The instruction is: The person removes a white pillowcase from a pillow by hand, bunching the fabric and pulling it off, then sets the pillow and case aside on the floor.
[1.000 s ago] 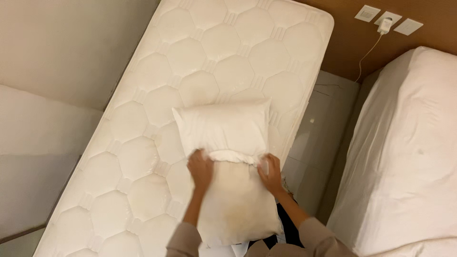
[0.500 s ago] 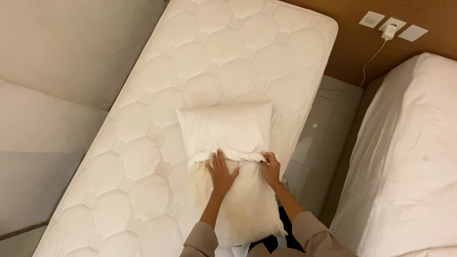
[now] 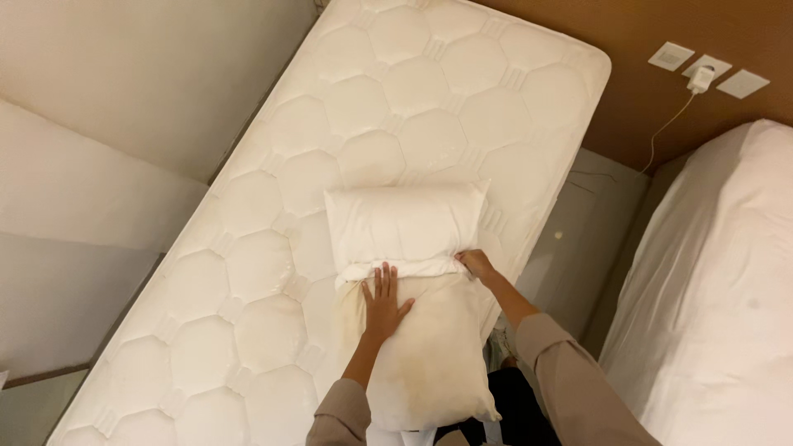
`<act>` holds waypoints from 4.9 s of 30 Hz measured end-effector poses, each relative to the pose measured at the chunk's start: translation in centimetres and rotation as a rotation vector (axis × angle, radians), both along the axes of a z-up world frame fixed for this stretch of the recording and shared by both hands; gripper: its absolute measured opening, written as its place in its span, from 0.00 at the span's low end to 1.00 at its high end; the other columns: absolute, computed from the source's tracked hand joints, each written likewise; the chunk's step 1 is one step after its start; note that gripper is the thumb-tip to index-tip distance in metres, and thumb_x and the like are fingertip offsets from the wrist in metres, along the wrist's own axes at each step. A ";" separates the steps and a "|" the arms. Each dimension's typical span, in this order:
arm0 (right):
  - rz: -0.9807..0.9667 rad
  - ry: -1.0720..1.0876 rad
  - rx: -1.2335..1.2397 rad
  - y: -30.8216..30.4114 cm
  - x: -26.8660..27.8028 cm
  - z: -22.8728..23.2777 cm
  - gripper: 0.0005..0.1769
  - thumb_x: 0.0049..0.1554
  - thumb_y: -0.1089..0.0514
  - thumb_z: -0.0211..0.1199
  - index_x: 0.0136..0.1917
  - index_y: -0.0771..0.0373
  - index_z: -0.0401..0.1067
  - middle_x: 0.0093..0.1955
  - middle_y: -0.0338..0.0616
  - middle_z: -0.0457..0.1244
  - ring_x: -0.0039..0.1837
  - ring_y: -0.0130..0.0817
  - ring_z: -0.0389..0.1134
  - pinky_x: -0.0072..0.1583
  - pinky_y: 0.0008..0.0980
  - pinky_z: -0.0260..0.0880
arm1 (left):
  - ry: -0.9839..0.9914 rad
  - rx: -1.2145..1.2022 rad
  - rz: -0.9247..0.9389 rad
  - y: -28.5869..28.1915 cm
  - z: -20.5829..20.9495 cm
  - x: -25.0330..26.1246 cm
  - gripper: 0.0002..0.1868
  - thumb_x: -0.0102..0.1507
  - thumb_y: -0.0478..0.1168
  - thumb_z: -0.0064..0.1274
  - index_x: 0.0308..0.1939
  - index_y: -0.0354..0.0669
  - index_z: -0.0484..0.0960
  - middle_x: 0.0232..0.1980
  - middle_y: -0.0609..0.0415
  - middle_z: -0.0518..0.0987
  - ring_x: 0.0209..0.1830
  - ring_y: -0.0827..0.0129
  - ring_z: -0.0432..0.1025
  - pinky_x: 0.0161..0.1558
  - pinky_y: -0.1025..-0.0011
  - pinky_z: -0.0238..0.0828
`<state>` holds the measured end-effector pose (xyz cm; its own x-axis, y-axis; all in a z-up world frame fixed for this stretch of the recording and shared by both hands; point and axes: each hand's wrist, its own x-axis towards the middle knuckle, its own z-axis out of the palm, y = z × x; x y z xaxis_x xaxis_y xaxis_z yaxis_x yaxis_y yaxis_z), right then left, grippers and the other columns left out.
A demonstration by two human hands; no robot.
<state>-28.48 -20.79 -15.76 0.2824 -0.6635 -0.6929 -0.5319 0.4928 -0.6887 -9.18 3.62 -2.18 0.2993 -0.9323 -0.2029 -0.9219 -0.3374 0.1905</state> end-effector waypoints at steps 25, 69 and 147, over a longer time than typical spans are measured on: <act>-0.292 -0.109 -0.683 6.2 -3.2 26.5 0.17 0.46 0.52 0.77 0.49 0.56 0.83 0.40 0.52 0.71 0.45 0.43 0.74 0.46 0.37 0.69 | 1.126 -0.335 0.428 -4.4 13.6 -6.4 0.41 0.73 0.55 0.39 0.84 0.50 0.40 0.86 0.46 0.39 0.85 0.49 0.39 0.78 0.44 0.38; 1.031 -0.131 -1.477 10.5 -1.4 17.3 0.05 0.59 0.66 0.60 0.49 0.62 0.75 0.42 0.43 0.65 0.46 0.40 0.69 0.48 0.36 0.68 | 0.535 -0.477 0.724 3.5 2.9 -11.7 0.23 0.58 0.36 0.61 0.57 0.50 0.74 0.56 0.48 0.70 0.58 0.50 0.69 0.59 0.56 0.68; 0.791 -0.037 -0.440 -6.4 5.9 10.0 0.21 0.53 0.45 0.62 0.26 0.58 0.72 0.22 0.38 0.56 0.31 0.36 0.57 0.39 0.37 0.57 | 1.618 0.161 0.666 -3.5 0.7 5.3 0.26 0.61 0.60 0.64 0.42 0.38 0.85 0.33 0.54 0.83 0.27 0.72 0.77 0.31 0.78 0.75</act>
<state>-22.58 -27.18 -5.74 0.7854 -0.4689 -0.4040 -0.5771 -0.3189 -0.7518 -3.87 0.11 -1.44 0.0096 -0.6885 -0.7252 0.4338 -0.6506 0.6234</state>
